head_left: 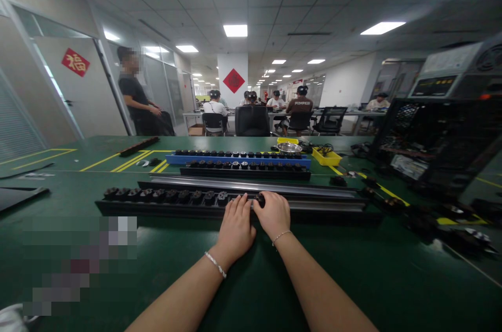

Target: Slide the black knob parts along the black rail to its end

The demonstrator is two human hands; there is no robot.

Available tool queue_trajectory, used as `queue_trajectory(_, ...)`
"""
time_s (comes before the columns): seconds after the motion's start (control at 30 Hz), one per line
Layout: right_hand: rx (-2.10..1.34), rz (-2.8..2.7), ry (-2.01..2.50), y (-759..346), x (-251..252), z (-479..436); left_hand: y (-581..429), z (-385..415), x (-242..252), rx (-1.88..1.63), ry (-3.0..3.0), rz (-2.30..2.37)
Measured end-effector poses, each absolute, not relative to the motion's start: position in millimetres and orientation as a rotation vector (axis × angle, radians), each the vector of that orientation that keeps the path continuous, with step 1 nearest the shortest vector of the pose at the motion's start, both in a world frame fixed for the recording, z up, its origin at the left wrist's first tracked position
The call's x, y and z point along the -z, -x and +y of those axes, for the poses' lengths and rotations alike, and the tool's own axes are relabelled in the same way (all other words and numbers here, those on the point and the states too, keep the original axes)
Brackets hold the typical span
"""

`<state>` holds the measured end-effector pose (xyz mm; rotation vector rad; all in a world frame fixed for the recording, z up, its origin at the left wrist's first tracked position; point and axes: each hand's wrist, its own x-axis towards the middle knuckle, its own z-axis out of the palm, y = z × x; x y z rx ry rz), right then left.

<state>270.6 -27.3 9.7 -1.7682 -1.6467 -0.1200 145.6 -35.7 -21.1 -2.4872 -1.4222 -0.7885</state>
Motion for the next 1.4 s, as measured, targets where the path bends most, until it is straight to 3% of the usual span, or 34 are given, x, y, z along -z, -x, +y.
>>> queue_trajectory(1.4, 0.178, -1.555, 1.96, -320.8, -16.4, -38.3, -145.9, -38.3, 17.2, 0.759, 2.472, -1.418)
